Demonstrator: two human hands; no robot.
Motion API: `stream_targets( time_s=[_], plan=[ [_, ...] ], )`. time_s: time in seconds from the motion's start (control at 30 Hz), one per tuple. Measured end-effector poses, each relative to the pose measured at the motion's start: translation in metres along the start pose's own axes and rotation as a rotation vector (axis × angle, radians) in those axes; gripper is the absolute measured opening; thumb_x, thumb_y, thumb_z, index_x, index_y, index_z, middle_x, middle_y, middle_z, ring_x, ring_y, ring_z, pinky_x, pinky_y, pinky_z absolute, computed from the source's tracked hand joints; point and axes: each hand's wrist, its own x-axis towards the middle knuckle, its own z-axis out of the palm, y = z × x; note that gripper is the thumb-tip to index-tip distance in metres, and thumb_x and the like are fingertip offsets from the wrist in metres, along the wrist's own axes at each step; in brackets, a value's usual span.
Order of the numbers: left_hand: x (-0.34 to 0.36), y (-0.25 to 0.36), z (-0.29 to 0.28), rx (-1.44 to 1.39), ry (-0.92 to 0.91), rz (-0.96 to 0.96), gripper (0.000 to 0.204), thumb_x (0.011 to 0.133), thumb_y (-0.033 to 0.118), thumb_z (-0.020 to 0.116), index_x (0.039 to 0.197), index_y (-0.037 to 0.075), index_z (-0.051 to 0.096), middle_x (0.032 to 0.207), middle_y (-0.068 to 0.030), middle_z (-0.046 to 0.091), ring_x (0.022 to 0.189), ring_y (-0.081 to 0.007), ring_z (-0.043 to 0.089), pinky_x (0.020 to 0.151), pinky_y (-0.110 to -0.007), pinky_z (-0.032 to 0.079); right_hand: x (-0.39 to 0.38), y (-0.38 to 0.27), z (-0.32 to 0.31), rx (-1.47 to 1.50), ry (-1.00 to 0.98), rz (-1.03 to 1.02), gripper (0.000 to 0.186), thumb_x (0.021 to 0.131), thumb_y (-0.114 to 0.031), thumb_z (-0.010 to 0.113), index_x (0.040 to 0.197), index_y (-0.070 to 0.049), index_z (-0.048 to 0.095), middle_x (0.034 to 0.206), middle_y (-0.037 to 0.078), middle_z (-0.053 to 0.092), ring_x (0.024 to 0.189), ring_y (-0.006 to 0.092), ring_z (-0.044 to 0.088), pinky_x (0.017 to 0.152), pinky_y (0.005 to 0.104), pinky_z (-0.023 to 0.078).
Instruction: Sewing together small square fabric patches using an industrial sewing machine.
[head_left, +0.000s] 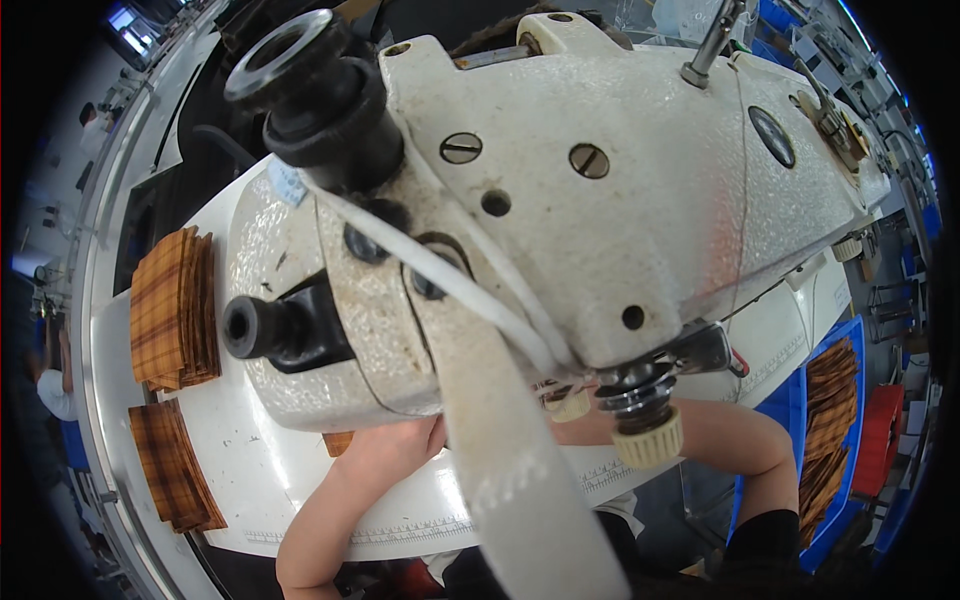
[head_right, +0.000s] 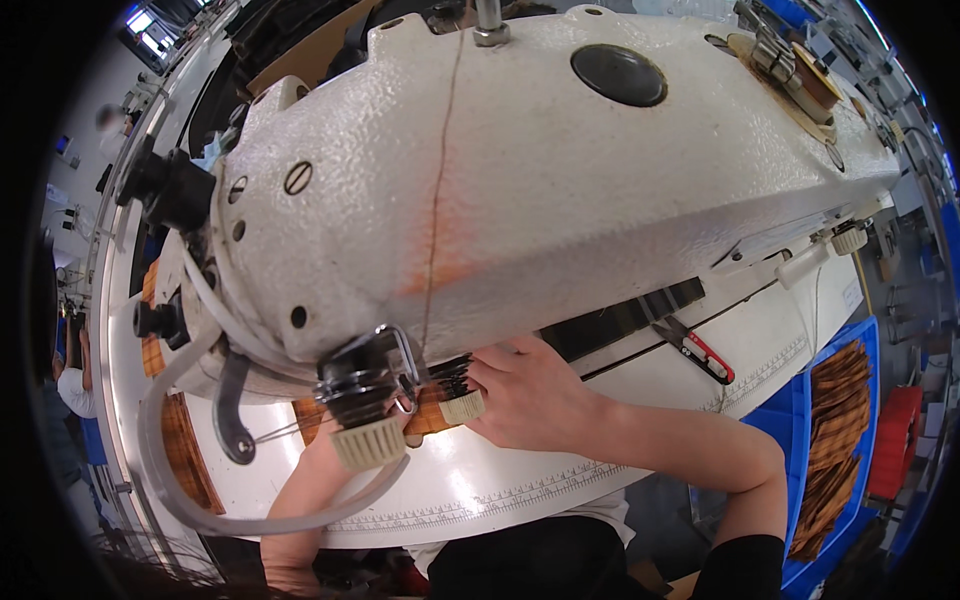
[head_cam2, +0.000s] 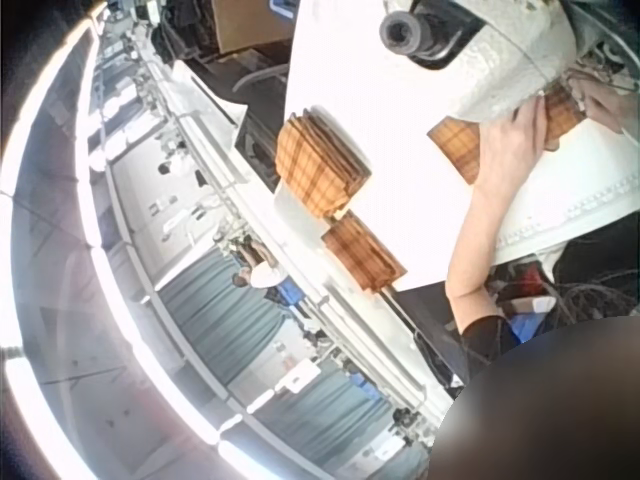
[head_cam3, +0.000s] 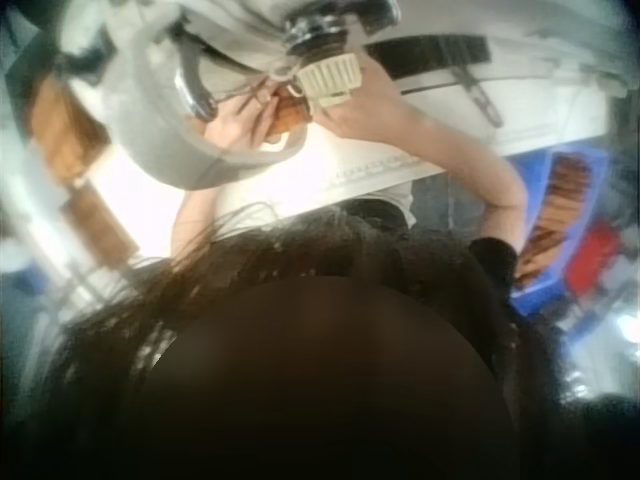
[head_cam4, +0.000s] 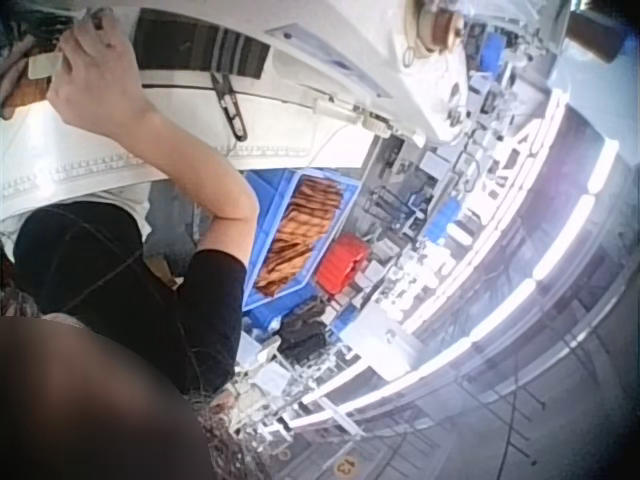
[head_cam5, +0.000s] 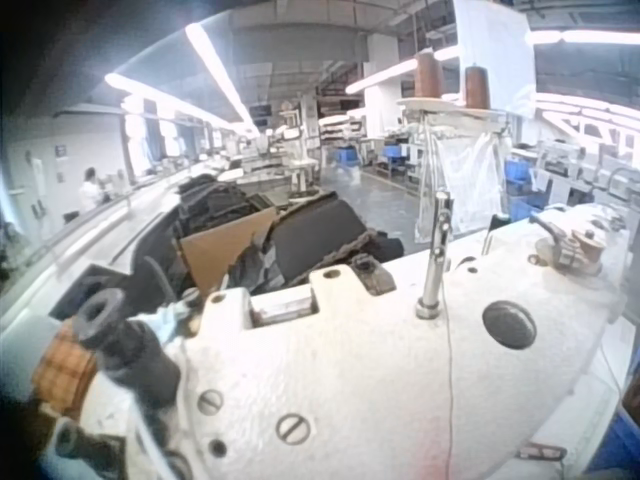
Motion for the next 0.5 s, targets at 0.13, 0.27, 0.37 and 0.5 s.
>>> stream_targets(
  time_s=[0.13,0.27,0.37,0.5],
  plan=[
    [0.004,0.002,-0.002,0.055,-0.024,0.02,0.042,0.082,0.012,0.065,0.123,0.004,0.062,0.122,-0.0198,0.062,0.115,-0.0378,0.058,0.103,-0.047,0.043,-0.004,0.001,-0.001,0.007,-0.031,0.002,0.019,0.07,-0.029,0.068,0.067,-0.011,0.062,0.077,0.001,0.059,0.1,0.0202,0.054,0.078,0.0352,0.042],
    [0.003,0.0,-0.006,0.021,0.012,0.039,0.012,0.089,0.007,0.065,0.101,0.007,0.064,0.1,-0.0069,0.063,0.093,-0.0217,0.061,0.082,-0.035,0.051,-0.006,0.004,0.006,0.031,-0.165,0.013,0.014,0.066,-0.024,0.067,0.067,-0.011,0.062,0.077,0.001,0.058,0.1,0.0206,0.054,0.079,0.0359,0.043],
    [0.005,0.002,-0.01,0.441,0.076,0.348,0.012,0.088,0.008,0.066,0.1,0.006,0.065,0.1,-0.0071,0.064,0.094,-0.0225,0.061,0.083,-0.036,0.051,-0.004,0.004,-0.01,0.001,-0.15,0.0,0.014,0.064,-0.022,0.066,0.064,-0.009,0.061,0.078,0.002,0.058,0.099,0.0214,0.054,0.081,0.0366,0.043],
    [0.004,0.01,-0.015,0.207,-0.072,0.136,0.018,0.089,0.011,0.065,0.106,0.005,0.065,0.105,-0.0108,0.062,0.099,-0.0279,0.06,0.087,-0.04,0.05,-0.008,0.0,-0.004,-0.05,0.062,0.06,0.015,0.064,-0.02,0.065,0.063,-0.006,0.06,0.083,0.006,0.061,0.101,0.0226,0.055,0.09,0.0394,0.044]
  ],
)
